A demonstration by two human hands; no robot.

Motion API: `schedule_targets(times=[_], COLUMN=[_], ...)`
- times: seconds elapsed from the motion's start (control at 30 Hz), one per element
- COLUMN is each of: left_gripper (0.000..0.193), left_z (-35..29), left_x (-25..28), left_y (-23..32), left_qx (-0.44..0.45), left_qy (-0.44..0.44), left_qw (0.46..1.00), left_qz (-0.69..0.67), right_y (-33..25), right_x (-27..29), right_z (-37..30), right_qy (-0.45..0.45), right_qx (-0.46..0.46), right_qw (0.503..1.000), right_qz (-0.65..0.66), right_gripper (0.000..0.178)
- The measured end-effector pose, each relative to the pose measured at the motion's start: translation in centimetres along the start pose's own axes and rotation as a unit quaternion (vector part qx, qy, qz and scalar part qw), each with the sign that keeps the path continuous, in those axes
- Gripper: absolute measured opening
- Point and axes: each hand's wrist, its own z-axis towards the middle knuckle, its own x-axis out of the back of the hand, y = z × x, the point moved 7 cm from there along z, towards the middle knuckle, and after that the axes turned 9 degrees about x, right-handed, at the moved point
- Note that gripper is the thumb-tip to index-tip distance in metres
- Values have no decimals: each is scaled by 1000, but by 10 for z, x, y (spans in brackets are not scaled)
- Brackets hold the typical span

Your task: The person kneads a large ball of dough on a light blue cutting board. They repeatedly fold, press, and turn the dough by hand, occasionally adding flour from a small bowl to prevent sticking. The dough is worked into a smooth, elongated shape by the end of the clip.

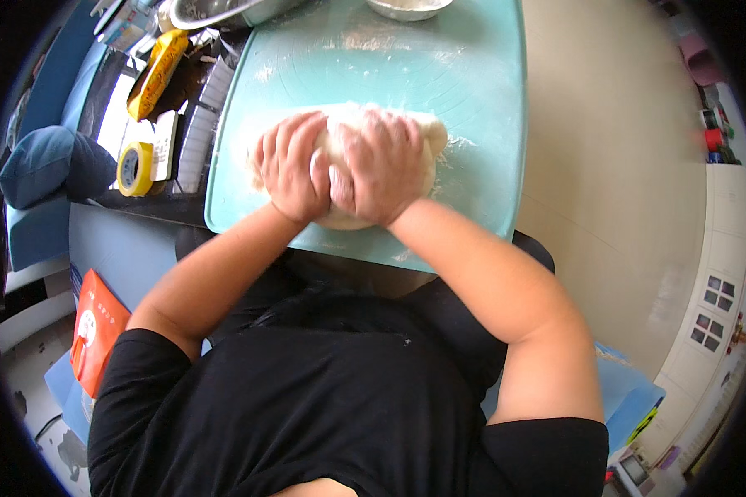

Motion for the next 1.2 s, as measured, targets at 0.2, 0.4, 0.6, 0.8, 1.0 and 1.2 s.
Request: schedule_targets(times=[0.2, 0.4, 0.6, 0.8, 1.0, 1.2], left_gripper=[30, 27, 38, 39, 32, 42], left_z=[60, 89, 110, 100, 1, -25], left_x=[-49, -72, -103, -62, 4, 0], left_y=[-20, -44, -50, -19, 21, 20], left_qx=[61, 103, 138, 136, -13, -30], left_qy=[-63, -75, -168, -387, -10, 35], left_qw=[995, 987, 969, 906, 1000, 999], left_qz=[50, 93, 119, 103, 4, 9], right_y=[65, 94, 128, 78, -3, -9], right_x=[-29, -50, -67, -9, 28, 22], right_z=[30, 50, 55, 59, -1, -20], right_qy=[15, 30, -244, -220, -19, 8], right_qx=[-41, -102, -269, -220, -87, -33], right_qw=[998, 994, 929, 949, 995, 999], right_qz=[35, 33, -66, 59, -40, -35], right_gripper=[34, 23, 40, 38, 47, 53])
